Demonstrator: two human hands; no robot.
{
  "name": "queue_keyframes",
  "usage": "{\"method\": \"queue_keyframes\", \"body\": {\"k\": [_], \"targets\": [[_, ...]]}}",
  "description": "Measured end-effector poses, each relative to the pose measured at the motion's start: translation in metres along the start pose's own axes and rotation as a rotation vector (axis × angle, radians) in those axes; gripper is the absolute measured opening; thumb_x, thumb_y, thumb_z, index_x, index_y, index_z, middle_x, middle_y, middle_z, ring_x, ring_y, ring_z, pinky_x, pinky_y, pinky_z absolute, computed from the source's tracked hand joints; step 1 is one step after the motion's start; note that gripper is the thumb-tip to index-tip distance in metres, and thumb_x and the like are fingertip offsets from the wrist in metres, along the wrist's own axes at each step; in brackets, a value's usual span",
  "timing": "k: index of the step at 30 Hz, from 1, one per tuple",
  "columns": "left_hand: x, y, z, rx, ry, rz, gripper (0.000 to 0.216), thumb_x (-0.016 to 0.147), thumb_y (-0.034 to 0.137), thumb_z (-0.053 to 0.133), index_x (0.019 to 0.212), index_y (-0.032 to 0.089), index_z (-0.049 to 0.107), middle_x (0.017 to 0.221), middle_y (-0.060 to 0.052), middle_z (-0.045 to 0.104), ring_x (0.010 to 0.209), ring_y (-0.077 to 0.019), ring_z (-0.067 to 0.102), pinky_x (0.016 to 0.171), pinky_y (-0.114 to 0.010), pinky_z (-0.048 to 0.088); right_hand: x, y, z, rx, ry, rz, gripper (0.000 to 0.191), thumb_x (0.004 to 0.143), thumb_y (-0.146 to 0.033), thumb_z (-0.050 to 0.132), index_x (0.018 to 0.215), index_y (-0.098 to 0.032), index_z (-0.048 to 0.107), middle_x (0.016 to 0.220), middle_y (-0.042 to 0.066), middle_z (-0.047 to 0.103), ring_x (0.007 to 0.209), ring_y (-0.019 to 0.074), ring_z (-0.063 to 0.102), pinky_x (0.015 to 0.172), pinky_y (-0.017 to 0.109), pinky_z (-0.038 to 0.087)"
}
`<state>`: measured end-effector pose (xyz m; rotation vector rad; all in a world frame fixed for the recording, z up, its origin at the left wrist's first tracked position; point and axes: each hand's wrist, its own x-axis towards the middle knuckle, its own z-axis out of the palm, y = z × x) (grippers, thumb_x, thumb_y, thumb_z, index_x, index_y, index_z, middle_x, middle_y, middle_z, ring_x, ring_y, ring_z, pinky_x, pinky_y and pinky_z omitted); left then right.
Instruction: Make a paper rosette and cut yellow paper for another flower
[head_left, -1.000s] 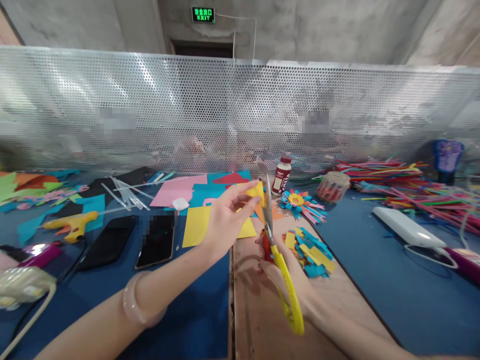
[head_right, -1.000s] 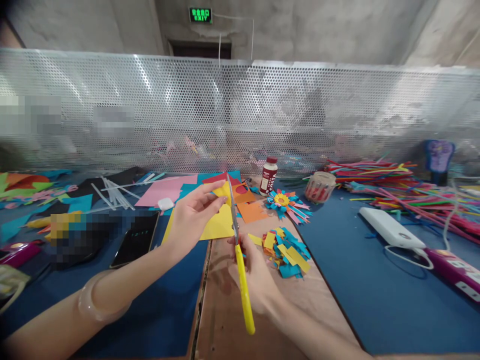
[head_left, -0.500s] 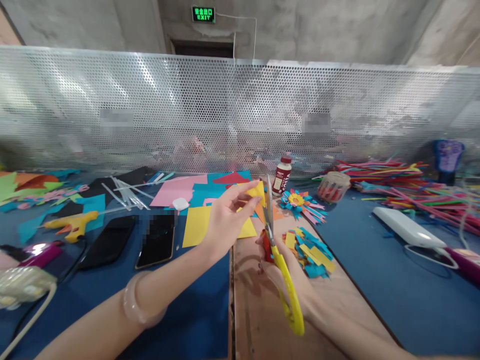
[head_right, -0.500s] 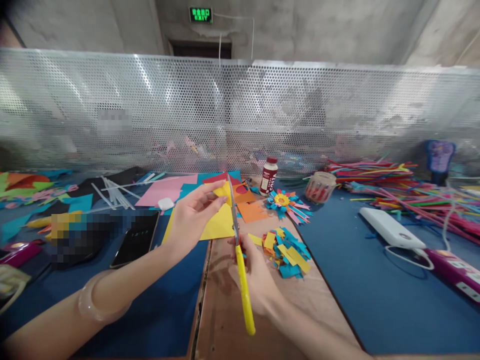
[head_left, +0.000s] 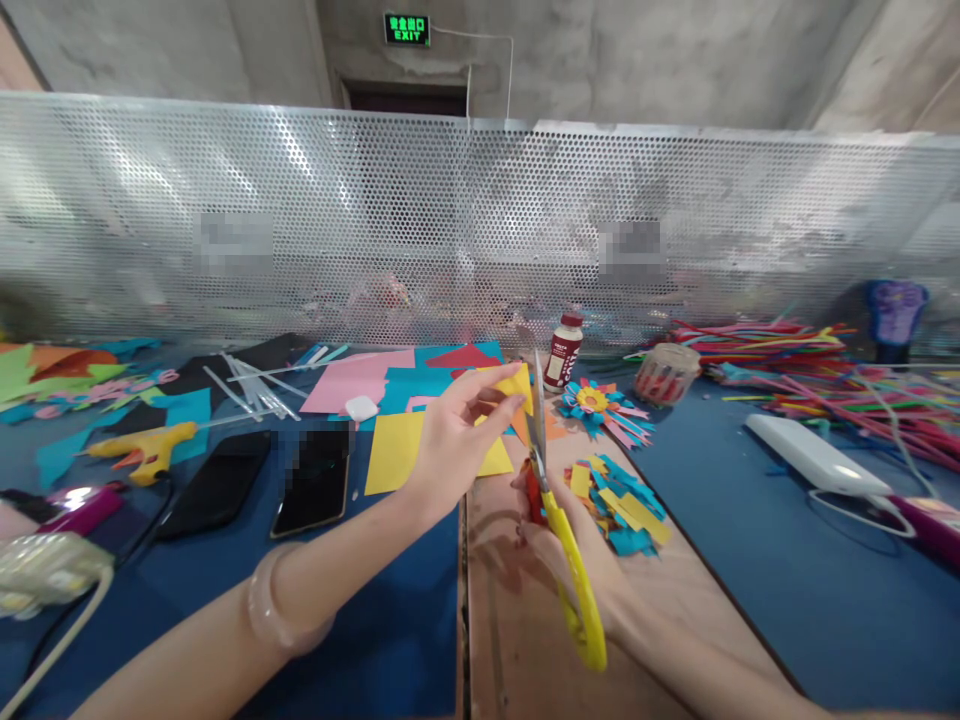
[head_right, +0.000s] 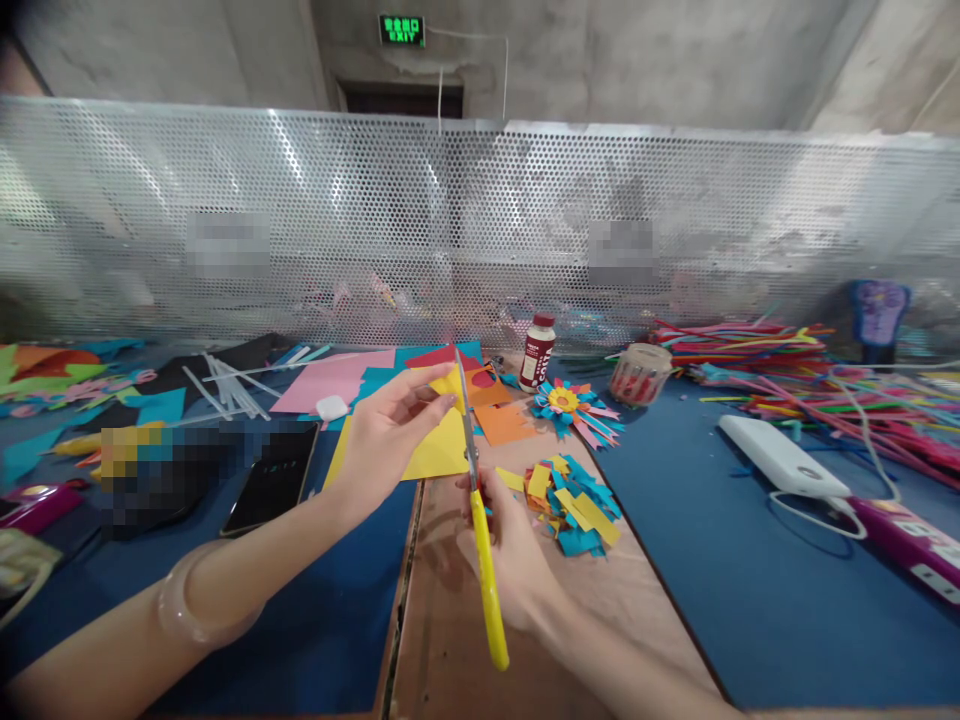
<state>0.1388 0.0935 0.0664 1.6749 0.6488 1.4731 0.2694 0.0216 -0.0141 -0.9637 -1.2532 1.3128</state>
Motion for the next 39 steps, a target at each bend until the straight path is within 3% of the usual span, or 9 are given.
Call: {"method": "queue_keyframes", "body": {"k": [5,28,39], "targets": [[0.0007,-0.0013,-0.0002,0.019,0.008,0.062,0.019,0.081,0.023,0.061,0.099,0.020,0.066,0.102,-0.004,0.058,0.082,-0.0101,0.058,0.072,-0.020,0.049,-0.0011,-0.0051,0.0030,0.006,-0.013,-0.017,0.019,0.076,-0.022,0.055,0.090,-0.024,0.042,0.067,-0.007,0.039,0.048,0.0070,0.041,0.044,0.020,0.042],[-0.0003,-0.0047,0.0008,-0.030,0.004,0.056,0.018,0.080,0.022,0.062,0.097,0.018,0.059,0.097,-0.004,0.064,0.079,-0.0108,0.060,0.071,-0.023,0.050,0.0005,0.0015,0.0023,0.031,0.008,-0.023,0.023,0.072,-0.018,0.053,0.091,-0.024,0.041,0.068,-0.008,0.039,0.046,0.0062,0.041,0.041,0.019,0.041],[-0.0017,-0.0050,0.0013,-0.021,0.001,0.087,0.017,0.081,0.021,0.061,0.098,0.019,0.059,0.100,-0.004,0.063,0.079,-0.0107,0.059,0.072,-0.024,0.049,0.0004,-0.0012,0.0005,-0.219,0.121,-0.107,0.016,0.068,-0.016,0.055,0.080,-0.021,0.045,0.069,-0.006,0.044,0.057,0.0084,0.045,0.051,0.020,0.041]]}}
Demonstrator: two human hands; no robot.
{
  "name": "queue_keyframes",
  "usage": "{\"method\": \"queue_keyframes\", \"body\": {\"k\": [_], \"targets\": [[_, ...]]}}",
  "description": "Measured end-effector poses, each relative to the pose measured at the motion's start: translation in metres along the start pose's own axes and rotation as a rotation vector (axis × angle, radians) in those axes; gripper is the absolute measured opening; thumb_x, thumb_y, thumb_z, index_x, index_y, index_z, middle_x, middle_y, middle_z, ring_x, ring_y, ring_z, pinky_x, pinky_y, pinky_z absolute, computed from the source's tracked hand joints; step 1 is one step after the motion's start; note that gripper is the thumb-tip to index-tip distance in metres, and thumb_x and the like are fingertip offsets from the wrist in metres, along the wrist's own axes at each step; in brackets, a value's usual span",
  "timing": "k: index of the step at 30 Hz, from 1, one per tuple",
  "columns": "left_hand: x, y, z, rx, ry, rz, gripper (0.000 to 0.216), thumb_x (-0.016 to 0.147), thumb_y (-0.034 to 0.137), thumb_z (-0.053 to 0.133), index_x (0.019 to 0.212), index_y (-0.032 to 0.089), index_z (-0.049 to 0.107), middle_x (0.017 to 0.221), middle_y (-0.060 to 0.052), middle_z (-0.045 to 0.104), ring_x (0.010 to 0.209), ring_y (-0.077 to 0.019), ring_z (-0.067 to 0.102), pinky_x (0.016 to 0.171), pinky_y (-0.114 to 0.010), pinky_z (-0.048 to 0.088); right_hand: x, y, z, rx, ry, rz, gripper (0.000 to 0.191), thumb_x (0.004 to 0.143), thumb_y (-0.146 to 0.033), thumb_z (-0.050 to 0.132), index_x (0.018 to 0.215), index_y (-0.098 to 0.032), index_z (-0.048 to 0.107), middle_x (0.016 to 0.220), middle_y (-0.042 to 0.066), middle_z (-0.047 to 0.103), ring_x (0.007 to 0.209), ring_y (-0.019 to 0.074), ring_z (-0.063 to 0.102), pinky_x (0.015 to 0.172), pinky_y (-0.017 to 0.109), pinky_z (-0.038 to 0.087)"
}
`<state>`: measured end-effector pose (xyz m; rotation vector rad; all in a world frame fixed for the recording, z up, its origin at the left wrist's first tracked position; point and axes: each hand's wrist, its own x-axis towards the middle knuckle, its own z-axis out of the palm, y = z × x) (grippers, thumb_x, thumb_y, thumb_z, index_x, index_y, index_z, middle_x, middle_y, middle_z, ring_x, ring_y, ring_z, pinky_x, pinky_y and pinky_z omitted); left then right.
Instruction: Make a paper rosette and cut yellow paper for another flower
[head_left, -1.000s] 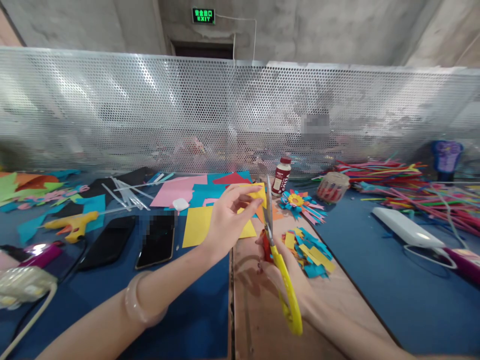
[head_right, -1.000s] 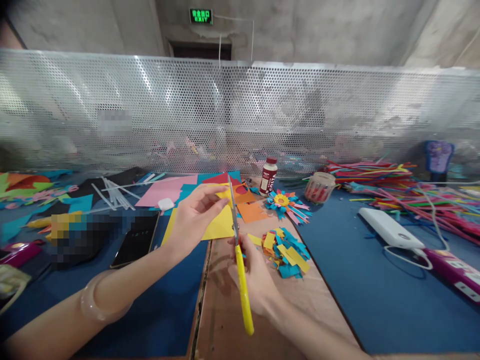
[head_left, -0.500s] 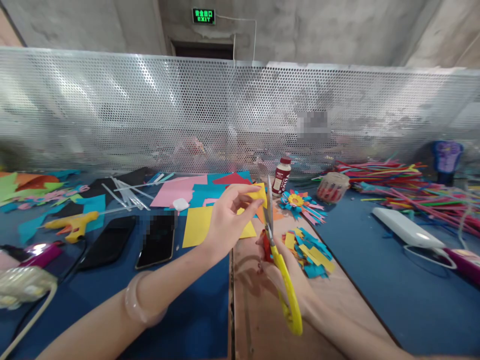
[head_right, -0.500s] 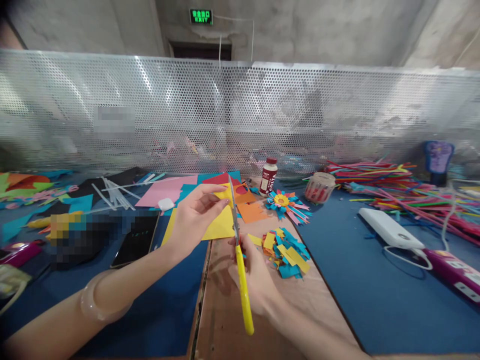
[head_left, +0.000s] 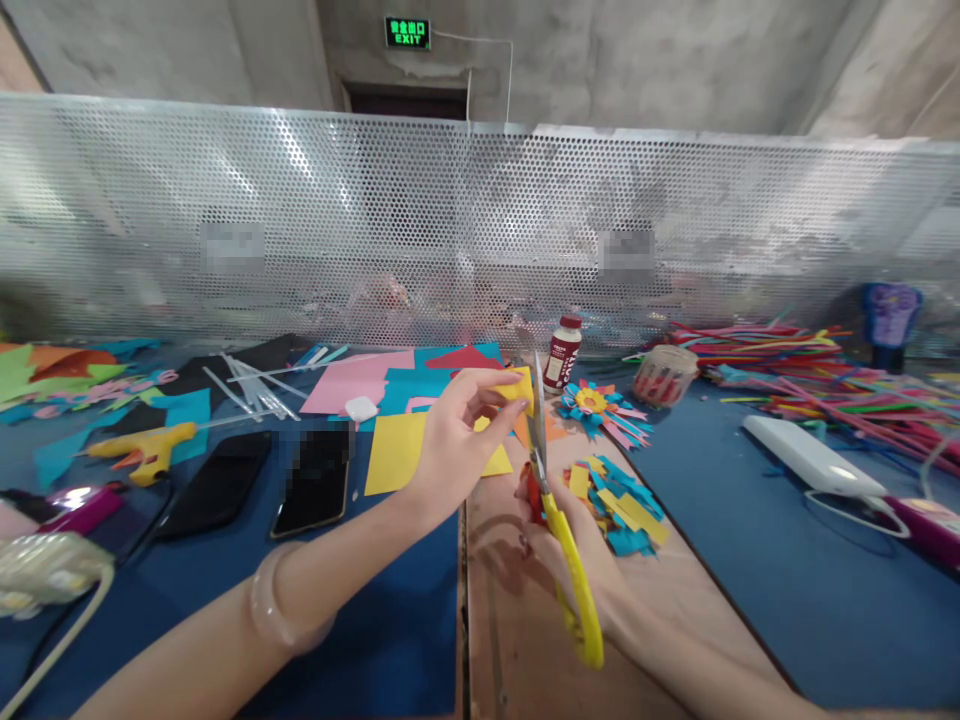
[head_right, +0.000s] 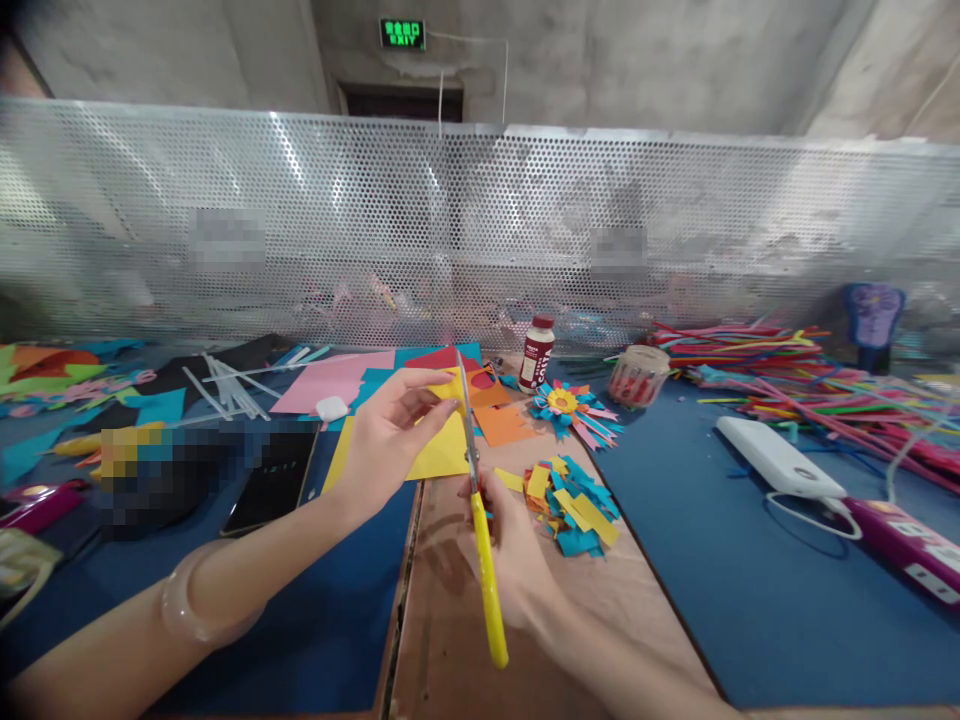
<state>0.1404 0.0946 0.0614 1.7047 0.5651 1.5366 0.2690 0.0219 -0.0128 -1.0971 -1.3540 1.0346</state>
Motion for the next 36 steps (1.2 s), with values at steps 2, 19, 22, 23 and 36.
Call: {"method": "queue_keyframes", "body": {"k": [2,19,22,23,36], "targets": [[0.000,0.001,0.000,-0.003,-0.002,0.001,0.018,0.081,0.021,0.061,0.099,0.019,0.059,0.102,-0.004,0.063,0.079,-0.0105,0.059,0.072,-0.024,0.049,0.000,0.001,0.000,-0.016,0.008,-0.003,0.015,0.068,-0.015,0.053,0.080,-0.021,0.045,0.068,-0.006,0.045,0.057,0.0086,0.044,0.051,0.020,0.040],[-0.001,0.000,0.002,-0.002,0.008,0.007,0.020,0.080,0.020,0.063,0.099,0.019,0.056,0.093,-0.003,0.063,0.078,-0.0110,0.059,0.073,-0.025,0.049,-0.001,0.012,0.003,0.038,0.016,0.023,0.015,0.066,-0.013,0.049,0.078,-0.021,0.045,0.062,-0.007,0.044,0.047,0.0085,0.046,0.044,0.021,0.043],[-0.001,0.001,0.003,0.009,0.011,0.009,0.020,0.080,0.020,0.062,0.099,0.019,0.056,0.092,-0.003,0.063,0.077,-0.0115,0.059,0.072,-0.025,0.049,-0.002,0.006,0.003,-0.010,0.031,0.029,0.014,0.066,-0.012,0.049,0.075,-0.021,0.045,0.061,-0.008,0.044,0.046,0.0083,0.047,0.043,0.020,0.043],[-0.001,0.001,0.003,0.014,0.013,0.009,0.020,0.080,0.020,0.062,0.099,0.019,0.056,0.091,-0.003,0.063,0.077,-0.0118,0.059,0.071,-0.025,0.049,-0.002,0.004,0.003,-0.019,0.038,0.033,0.014,0.065,-0.012,0.049,0.075,-0.021,0.045,0.061,-0.008,0.043,0.046,0.0080,0.046,0.042,0.020,0.043],[-0.001,0.000,0.002,0.038,0.002,0.015,0.020,0.080,0.019,0.061,0.100,0.019,0.056,0.095,-0.004,0.064,0.076,-0.0113,0.059,0.070,-0.025,0.050,-0.004,0.006,0.006,0.060,0.049,0.050,0.009,0.069,-0.018,0.051,0.071,-0.021,0.043,0.060,-0.008,0.040,0.040,0.0061,0.043,0.038,0.020,0.045]]}}
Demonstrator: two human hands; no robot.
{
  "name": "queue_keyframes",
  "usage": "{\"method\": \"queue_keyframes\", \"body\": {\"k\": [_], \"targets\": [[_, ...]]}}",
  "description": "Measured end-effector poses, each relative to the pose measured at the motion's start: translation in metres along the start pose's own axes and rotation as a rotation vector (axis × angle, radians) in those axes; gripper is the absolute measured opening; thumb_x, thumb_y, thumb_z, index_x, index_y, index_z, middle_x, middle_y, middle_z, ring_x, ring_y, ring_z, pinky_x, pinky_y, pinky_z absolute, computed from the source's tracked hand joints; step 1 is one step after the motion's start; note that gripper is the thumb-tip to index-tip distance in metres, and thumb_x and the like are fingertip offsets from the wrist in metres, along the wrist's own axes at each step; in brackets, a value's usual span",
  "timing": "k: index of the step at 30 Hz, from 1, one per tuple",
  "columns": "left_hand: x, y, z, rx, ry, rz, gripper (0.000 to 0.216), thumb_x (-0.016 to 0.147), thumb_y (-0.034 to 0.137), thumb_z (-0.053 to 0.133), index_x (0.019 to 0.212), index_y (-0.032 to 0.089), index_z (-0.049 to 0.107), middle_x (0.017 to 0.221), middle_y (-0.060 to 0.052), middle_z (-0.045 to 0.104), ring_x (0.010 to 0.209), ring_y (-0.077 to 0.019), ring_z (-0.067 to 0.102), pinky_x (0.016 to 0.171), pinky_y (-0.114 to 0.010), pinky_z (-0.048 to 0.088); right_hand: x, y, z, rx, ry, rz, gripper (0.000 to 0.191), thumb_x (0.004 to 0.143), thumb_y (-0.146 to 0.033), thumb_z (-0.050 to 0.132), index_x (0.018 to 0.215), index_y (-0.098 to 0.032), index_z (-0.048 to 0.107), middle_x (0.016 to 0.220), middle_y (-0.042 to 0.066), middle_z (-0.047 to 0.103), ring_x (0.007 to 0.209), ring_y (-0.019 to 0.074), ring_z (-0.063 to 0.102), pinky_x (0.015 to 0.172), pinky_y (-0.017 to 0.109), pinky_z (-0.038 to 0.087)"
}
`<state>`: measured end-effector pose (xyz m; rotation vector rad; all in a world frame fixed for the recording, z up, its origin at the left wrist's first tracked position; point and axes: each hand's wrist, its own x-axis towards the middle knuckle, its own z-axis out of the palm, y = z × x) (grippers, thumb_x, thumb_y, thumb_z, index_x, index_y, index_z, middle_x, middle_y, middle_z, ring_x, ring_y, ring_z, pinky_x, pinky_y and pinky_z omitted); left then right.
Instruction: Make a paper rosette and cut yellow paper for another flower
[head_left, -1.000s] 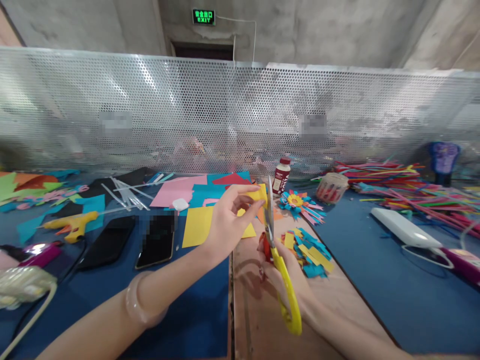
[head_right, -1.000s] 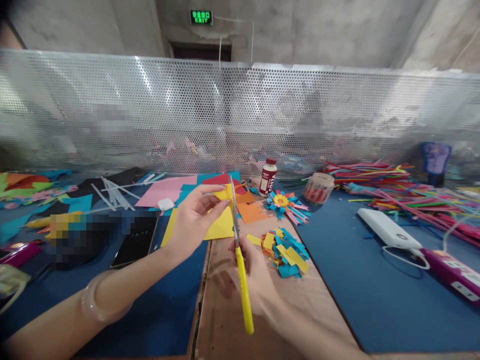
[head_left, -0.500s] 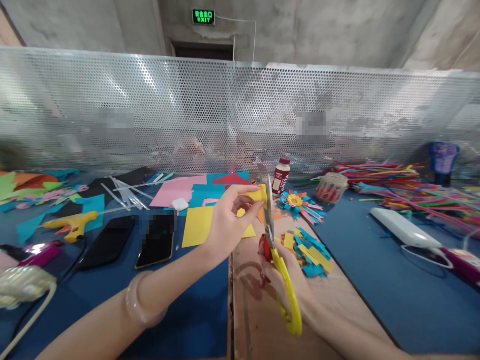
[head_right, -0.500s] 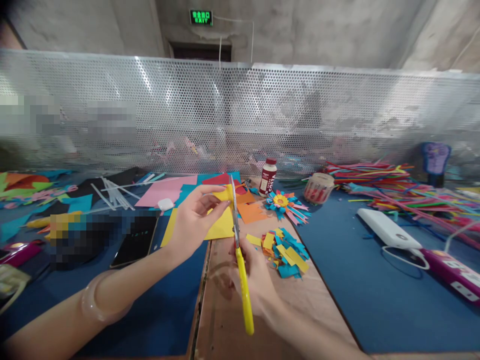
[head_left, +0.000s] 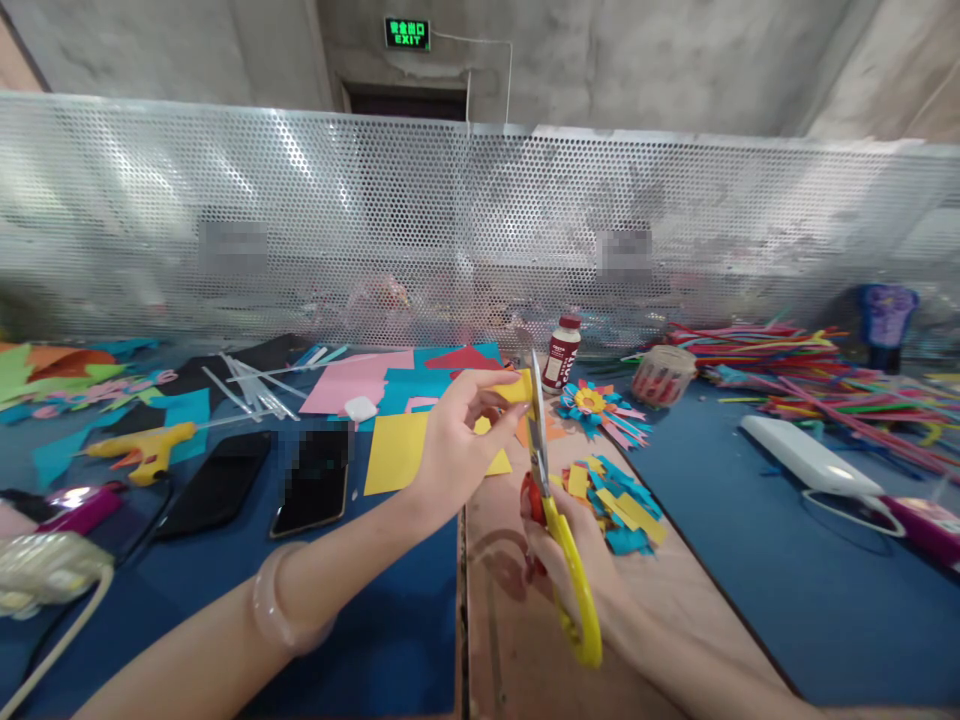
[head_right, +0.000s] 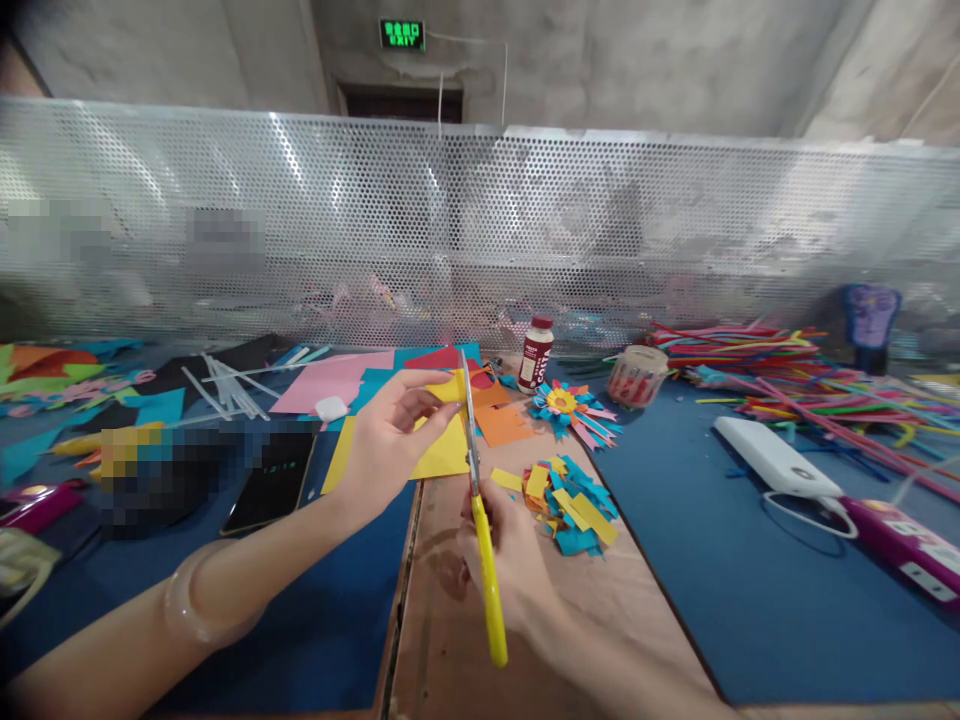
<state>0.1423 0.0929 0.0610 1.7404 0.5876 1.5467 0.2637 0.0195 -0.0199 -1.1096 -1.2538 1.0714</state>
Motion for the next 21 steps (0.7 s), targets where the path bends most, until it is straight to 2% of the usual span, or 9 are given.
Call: {"method": "queue_keyframes", "body": {"k": [6,12,21], "targets": [[0.0002,-0.0008,0.0008,-0.001,0.004,0.004,0.020,0.080,0.018,0.061,0.100,0.019,0.056,0.096,-0.004,0.064,0.077,-0.0115,0.060,0.071,-0.026,0.050,-0.0007,-0.0001,0.0011,-0.041,0.027,0.085,0.008,0.073,-0.023,0.052,0.072,-0.022,0.044,0.054,-0.009,0.039,0.035,0.0073,0.043,0.033,0.020,0.041],[0.0002,-0.0007,0.0006,0.001,-0.003,0.005,0.021,0.080,0.018,0.061,0.100,0.019,0.056,0.095,-0.005,0.064,0.079,-0.0123,0.060,0.071,-0.026,0.050,-0.0006,0.0000,0.0012,-0.147,0.072,0.094,0.020,0.080,-0.036,0.051,0.070,-0.022,0.043,0.048,-0.008,0.040,0.037,0.0090,0.043,0.032,0.019,0.038],[-0.0006,0.0003,0.0026,0.003,-0.015,0.019,0.020,0.079,0.019,0.062,0.099,0.020,0.057,0.094,-0.004,0.064,0.077,-0.0116,0.059,0.070,-0.026,0.051,-0.0026,0.0048,-0.0075,-0.390,0.087,-0.024,0.018,0.082,-0.028,0.049,0.066,-0.021,0.045,0.048,-0.005,0.048,0.042,0.0101,0.045,0.042,0.021,0.036]]}}
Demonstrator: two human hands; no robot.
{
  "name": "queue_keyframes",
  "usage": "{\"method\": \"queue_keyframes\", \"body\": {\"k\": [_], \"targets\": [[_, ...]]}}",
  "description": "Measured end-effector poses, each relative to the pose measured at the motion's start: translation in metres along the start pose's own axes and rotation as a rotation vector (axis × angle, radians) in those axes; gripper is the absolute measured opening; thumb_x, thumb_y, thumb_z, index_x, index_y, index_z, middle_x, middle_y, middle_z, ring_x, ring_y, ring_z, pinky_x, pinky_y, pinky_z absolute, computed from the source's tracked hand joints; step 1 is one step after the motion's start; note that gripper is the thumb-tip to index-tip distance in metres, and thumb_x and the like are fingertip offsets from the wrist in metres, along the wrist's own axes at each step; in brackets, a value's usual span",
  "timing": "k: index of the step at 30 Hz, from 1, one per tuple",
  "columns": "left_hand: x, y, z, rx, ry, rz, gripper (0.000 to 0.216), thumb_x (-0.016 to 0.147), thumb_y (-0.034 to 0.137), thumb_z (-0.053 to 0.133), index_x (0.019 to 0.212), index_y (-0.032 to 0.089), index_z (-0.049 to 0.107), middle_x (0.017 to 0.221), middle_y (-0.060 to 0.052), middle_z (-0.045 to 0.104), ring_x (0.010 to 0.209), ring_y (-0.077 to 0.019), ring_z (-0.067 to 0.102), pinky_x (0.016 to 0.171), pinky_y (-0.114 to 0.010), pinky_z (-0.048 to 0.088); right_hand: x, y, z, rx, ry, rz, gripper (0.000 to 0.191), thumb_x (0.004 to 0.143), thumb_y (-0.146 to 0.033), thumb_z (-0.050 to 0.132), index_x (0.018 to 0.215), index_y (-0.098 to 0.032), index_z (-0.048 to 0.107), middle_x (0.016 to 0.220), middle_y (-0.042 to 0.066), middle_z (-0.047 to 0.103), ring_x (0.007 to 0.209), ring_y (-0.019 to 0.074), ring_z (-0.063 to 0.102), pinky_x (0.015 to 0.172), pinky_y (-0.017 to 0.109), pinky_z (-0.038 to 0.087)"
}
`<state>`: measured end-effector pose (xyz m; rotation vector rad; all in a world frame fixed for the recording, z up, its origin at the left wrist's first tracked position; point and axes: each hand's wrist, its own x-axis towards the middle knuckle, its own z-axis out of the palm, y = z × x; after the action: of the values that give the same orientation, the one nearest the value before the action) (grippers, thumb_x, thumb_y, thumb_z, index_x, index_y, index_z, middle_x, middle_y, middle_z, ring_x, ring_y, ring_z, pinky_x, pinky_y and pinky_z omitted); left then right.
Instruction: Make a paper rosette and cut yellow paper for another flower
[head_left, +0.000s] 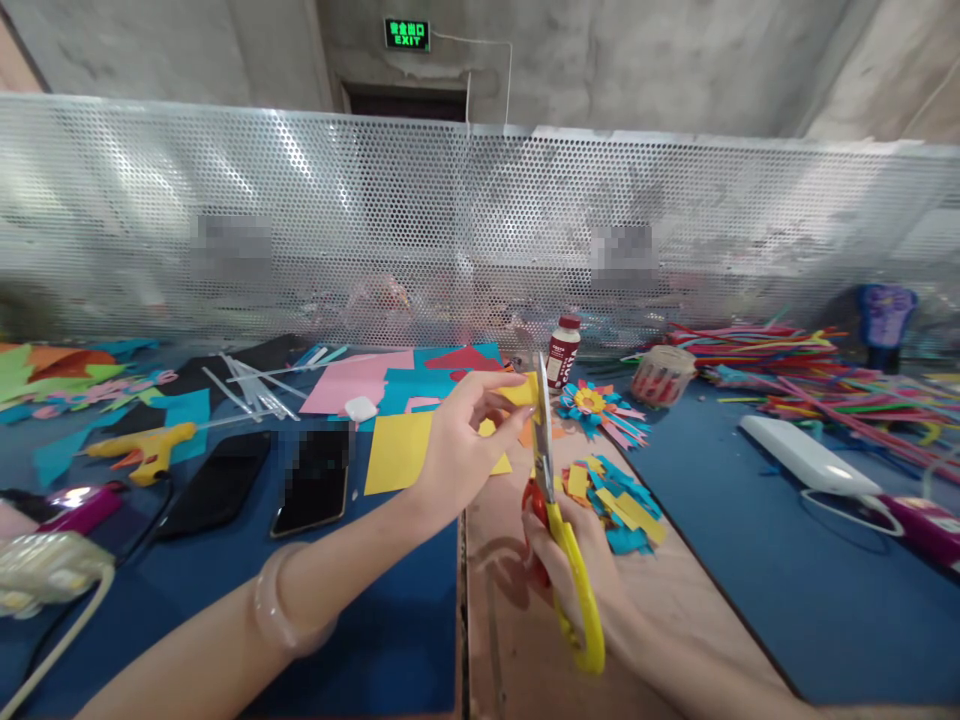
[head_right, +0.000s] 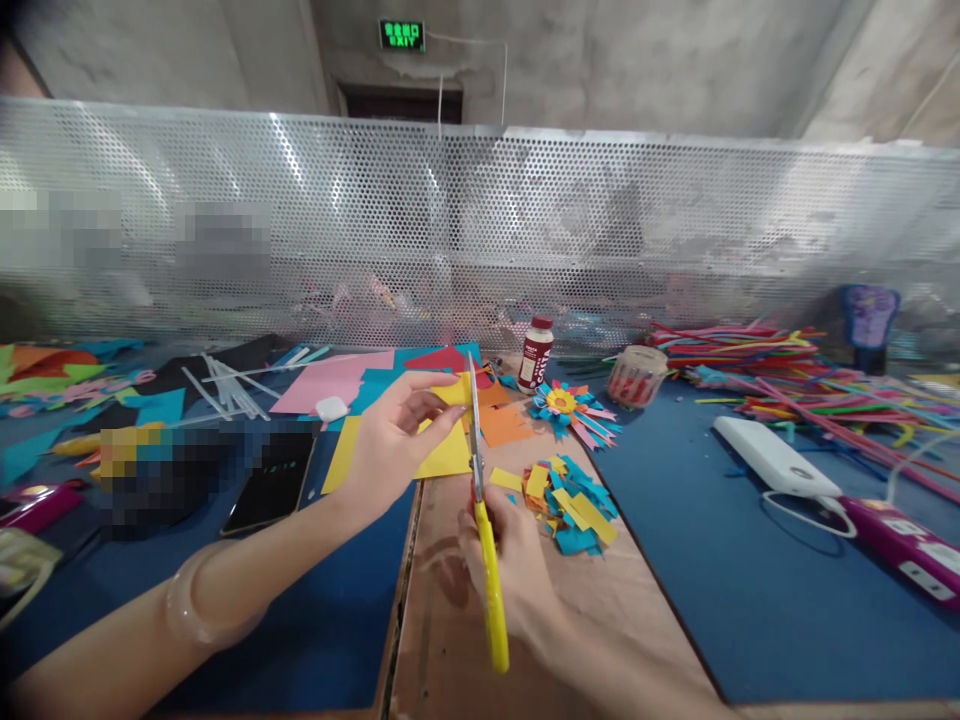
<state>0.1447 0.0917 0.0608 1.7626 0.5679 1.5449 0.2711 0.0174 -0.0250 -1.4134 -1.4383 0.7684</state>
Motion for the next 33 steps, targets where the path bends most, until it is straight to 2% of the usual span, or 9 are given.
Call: {"method": "queue_keyframes", "body": {"k": [7,16,23,27,29,33], "targets": [[-0.001,0.004,0.002,0.006,-0.016,0.005,0.021,0.079,0.018,0.062,0.100,0.020,0.058,0.095,-0.004,0.064,0.074,-0.0115,0.059,0.068,-0.025,0.051,-0.003,-0.004,-0.001,0.012,0.011,-0.025,0.023,0.080,-0.030,0.050,0.061,-0.021,0.042,0.046,-0.005,0.047,0.042,0.0115,0.045,0.042,0.023,0.036],[0.000,0.006,0.004,0.016,-0.049,-0.016,0.022,0.079,0.018,0.062,0.101,0.020,0.059,0.098,-0.005,0.063,0.077,-0.0116,0.059,0.069,-0.025,0.051,-0.005,-0.004,0.002,0.086,0.055,0.050,0.024,0.078,-0.033,0.054,0.061,-0.021,0.041,0.042,-0.006,0.042,0.038,0.0106,0.043,0.037,0.021,0.033],[0.004,-0.001,-0.003,0.055,-0.054,-0.010,0.016,0.084,0.018,0.054,0.098,0.019,0.060,0.096,-0.004,0.063,0.081,-0.0124,0.059,0.072,-0.026,0.049,-0.002,0.001,0.011,0.390,0.156,0.186,0.032,0.081,-0.048,0.053,0.070,-0.022,0.039,0.046,-0.009,0.038,0.034,0.0082,0.038,0.033,0.020,0.033],[0.010,-0.014,-0.010,0.029,-0.066,-0.046,0.013,0.085,0.019,0.051,0.095,0.018,0.060,0.095,-0.004,0.062,0.073,-0.0111,0.058,0.067,-0.025,0.049,0.006,-0.003,0.012,0.473,0.196,0.113,0.029,0.081,-0.047,0.053,0.072,-0.021,0.044,0.046,-0.008,0.040,0.036,0.0079,0.037,0.035,0.020,0.032],[0.012,-0.021,-0.016,0.035,-0.086,-0.057,0.017,0.085,0.019,0.050,0.100,0.019,0.059,0.093,-0.004,0.062,0.068,-0.0101,0.057,0.064,-0.024,0.048,0.010,-0.009,0.007,0.452,0.179,0.077,0.024,0.079,-0.044,0.055,0.079,-0.022,0.048,0.050,-0.007,0.043,0.038,0.0085,0.038,0.037,0.021,0.034],[0.014,-0.038,-0.035,0.072,-0.059,-0.098,0.036,0.082,0.019,0.054,0.118,0.020,0.051,0.090,-0.003,0.059,0.072,-0.0115,0.057,0.063,-0.024,0.046,0.025,-0.025,-0.016,0.215,0.166,-0.108,0.025,0.070,-0.038,0.061,0.087,-0.023,0.052,0.076,0.000,0.058,0.066,0.0147,0.055,0.061,0.026,0.047]]}}
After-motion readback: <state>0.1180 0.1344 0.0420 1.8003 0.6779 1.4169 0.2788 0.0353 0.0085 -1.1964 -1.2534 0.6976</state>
